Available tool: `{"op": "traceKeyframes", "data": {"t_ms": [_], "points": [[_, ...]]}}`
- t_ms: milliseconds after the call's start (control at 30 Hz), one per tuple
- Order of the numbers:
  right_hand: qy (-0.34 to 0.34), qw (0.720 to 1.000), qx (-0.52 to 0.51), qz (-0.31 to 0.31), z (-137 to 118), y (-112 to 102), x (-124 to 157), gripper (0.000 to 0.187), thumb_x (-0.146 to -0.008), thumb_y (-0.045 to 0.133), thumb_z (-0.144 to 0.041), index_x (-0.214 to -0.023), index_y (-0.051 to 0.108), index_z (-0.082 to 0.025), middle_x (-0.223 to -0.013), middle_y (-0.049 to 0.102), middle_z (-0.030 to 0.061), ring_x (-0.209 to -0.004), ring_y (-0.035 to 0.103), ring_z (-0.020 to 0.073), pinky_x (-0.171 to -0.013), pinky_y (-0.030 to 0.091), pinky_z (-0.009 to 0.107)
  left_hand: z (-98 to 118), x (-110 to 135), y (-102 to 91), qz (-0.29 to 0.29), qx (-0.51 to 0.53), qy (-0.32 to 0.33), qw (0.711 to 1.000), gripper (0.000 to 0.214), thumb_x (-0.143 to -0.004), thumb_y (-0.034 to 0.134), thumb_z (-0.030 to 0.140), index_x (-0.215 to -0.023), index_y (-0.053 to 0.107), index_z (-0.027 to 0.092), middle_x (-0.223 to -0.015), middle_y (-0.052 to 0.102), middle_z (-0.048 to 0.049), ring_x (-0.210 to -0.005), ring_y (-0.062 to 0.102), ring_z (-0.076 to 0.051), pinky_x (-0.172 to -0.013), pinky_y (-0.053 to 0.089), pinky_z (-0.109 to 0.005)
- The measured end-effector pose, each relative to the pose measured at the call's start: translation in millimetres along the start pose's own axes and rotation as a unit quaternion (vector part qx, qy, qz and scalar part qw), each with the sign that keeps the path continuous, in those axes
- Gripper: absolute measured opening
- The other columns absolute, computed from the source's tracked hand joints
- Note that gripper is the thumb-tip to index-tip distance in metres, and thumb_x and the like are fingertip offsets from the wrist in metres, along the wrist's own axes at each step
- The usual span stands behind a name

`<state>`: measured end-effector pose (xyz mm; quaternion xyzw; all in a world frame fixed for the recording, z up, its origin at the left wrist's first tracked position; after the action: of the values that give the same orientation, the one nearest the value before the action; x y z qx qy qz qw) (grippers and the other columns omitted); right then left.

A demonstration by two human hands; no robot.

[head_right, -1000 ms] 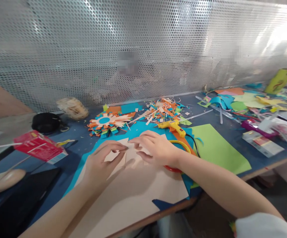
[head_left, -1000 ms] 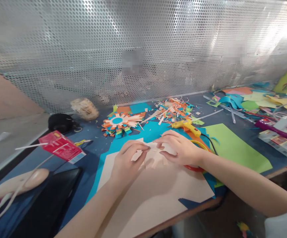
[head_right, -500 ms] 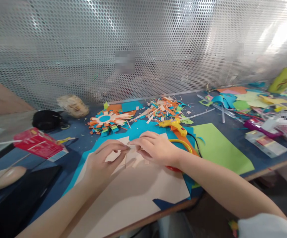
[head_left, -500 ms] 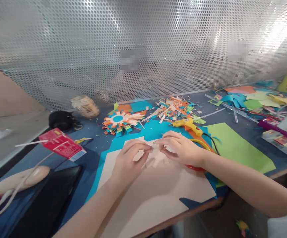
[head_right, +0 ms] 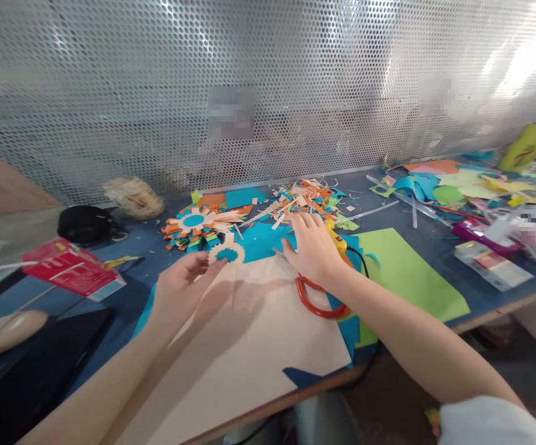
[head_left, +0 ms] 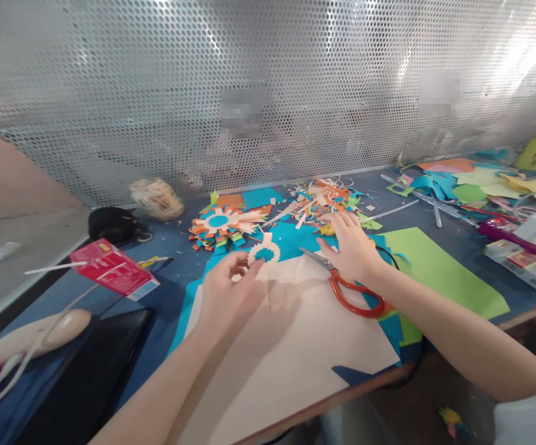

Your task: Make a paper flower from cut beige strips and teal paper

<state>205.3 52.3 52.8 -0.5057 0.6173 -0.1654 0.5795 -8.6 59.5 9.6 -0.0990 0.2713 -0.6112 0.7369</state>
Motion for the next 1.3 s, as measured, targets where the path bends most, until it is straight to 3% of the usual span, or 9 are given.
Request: {"op": "traceKeyframes", "data": {"t_ms": [167,300,433,567,767,833,900,1000,1300], "points": [[0.23,0.932,0.234,-0.157,56.9,18.4,9.7,0.055,-0.077,0.053,-0.046,-0.106,0.052,0.0,-0.106,0.053,0.0252,-0.101,0.047,0.0373,-0.078,0.04,0.046,-23.8,-9.6,4.1,-0.014,0.028,-0.027,0.999,0.04,-0.064,0.061,0.046,-0.09,0.056,0.017,-0.077,0.062,-0.0023,-0.064,0.055,-0.014,-0.06,0.042,-0.024],[0.285,0.908,0.243,-0.19,77.2,22.5,11.7,0.062,-0.078,0.049,-0.051,-0.113,0.047,0.0,-0.108,0.054,0.0251,-0.1,0.051,0.0345,-0.074,0.042,0.041,-24.0,-10.4,13.8,-0.069,-0.019,-0.013,0.997,0.036,-0.066,0.058,0.042,-0.09,0.058,0.016,-0.074,0.063,-0.0032,-0.061,0.055,-0.014,-0.058,0.041,-0.024],[0.307,0.904,0.21,-0.21,88.3,27.5,11.0,0.063,-0.073,0.052,-0.052,-0.115,0.048,-0.005,-0.109,0.056,0.022,-0.102,0.052,0.0338,-0.076,0.043,0.041,-28.2,-11.5,19.6,-0.114,0.022,-0.025,0.993,0.052,-0.066,0.055,0.037,-0.113,0.049,0.015,-0.073,0.064,-0.0024,-0.062,0.057,-0.016,-0.06,0.042,-0.027],[0.311,0.913,0.181,-0.193,92.1,24.5,7.0,0.054,-0.074,0.046,-0.051,-0.109,0.054,-0.011,-0.102,0.059,0.0171,-0.097,0.057,0.0317,-0.073,0.045,0.038,-29.7,-10.5,20.8,-0.133,-0.018,-0.039,0.99,0.05,-0.066,0.049,0.034,-0.112,0.048,0.015,-0.07,0.062,-0.0014,-0.063,0.056,-0.018,-0.064,0.042,-0.03],[0.302,0.928,0.172,-0.134,85.4,11.8,0.7,0.053,-0.074,0.045,-0.047,-0.109,0.052,-0.009,-0.112,0.048,0.0205,-0.084,0.061,0.0298,-0.063,0.047,0.037,6.1,0.8,1.7,0.001,-0.22,0.092,0.971,0.038,-0.068,0.054,0.038,-0.104,0.055,0.024,-0.113,0.055,-0.0083,-0.109,0.046,-0.029,-0.09,0.03,-0.044],[0.285,0.936,0.175,-0.109,77.9,6.4,-0.9,0.054,-0.073,0.046,-0.048,-0.11,0.048,-0.008,-0.11,0.048,0.0198,-0.082,0.062,0.0294,-0.061,0.047,0.037,18.5,8.2,9.6,-0.04,-0.228,0.162,0.959,0.04,-0.07,0.055,0.041,-0.106,0.053,0.025,-0.112,0.056,-0.0073,-0.11,0.045,-0.028,-0.091,0.028,-0.044],[0.263,0.942,0.194,-0.077,68.8,-0.8,-2.2,0.049,-0.074,0.046,-0.046,-0.106,0.047,-0.009,-0.103,0.052,0.0175,-0.08,0.062,0.0283,-0.06,0.047,0.036,24.6,17.0,25.1,-0.13,-0.229,0.221,0.939,0.044,-0.069,0.058,0.043,-0.108,0.05,0.025,-0.105,0.06,-0.0049,-0.104,0.049,-0.027,-0.089,0.028,-0.042],[0.24,0.947,0.211,-0.028,57.4,-12.7,-3.3,0.043,-0.076,0.045,-0.046,-0.1,0.046,-0.01,-0.094,0.056,0.0144,-0.077,0.062,0.0269,-0.058,0.047,0.034,22.2,28.3,46.2,-0.25,-0.227,0.255,0.906,0.054,-0.066,0.061,0.045,-0.115,0.047,0.027,-0.097,0.063,-0.0013,-0.103,0.049,-0.026,-0.086,0.028,-0.039],[0.189,0.973,0.131,0.005,40.2,-14.3,-5.6,0.047,-0.074,0.046,-0.052,-0.102,0.042,-0.015,-0.102,0.058,0.0124,-0.074,0.062,0.024,-0.051,0.041,0.029,9.7,22.0,50.8,-0.267,-0.217,0.219,0.913,0.036,-0.078,0.049,0.033,-0.113,0.048,0.027,-0.083,0.069,0.0016,-0.088,0.06,-0.02,-0.089,0.027,-0.042]]}}
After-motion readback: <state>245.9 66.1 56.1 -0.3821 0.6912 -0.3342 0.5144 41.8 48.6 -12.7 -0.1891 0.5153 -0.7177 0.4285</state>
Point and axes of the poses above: each hand's wrist, its own x-axis away from the middle knuckle, its own y-axis out of the palm, z = x × y, the point moved 8 cm from there along -x, towards the middle knuckle
